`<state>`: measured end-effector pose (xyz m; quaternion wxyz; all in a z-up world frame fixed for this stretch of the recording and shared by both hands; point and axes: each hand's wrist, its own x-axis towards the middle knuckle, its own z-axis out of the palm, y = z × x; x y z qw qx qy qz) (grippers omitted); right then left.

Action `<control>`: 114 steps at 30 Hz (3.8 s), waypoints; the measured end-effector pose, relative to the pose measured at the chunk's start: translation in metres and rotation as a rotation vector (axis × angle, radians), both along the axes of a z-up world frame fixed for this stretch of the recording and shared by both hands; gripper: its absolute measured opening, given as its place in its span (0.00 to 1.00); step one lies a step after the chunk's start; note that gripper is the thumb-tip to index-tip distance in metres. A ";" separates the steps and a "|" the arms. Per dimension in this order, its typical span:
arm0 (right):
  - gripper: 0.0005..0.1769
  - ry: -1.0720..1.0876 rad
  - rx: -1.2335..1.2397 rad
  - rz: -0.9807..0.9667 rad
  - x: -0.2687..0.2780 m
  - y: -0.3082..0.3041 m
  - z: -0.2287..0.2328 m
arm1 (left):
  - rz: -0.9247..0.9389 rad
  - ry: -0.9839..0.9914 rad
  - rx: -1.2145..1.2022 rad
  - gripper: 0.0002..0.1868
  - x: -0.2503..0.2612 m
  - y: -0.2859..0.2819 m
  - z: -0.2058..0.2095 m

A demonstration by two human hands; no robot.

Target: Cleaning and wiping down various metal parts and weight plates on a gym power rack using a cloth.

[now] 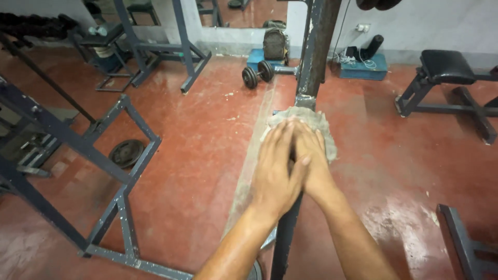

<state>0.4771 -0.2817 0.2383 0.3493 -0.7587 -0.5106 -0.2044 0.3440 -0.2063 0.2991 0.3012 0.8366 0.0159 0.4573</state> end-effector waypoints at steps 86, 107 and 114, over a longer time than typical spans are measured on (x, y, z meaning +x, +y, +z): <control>0.24 0.441 0.193 0.313 0.090 0.032 0.029 | 0.217 -0.127 -0.520 0.28 0.069 -0.037 -0.115; 0.38 0.414 0.371 0.349 0.092 0.032 0.019 | -0.589 -0.149 -1.235 0.25 0.189 0.081 -0.164; 0.35 0.392 0.388 0.319 0.090 0.032 0.017 | -0.187 0.020 -1.091 0.23 0.075 0.002 -0.199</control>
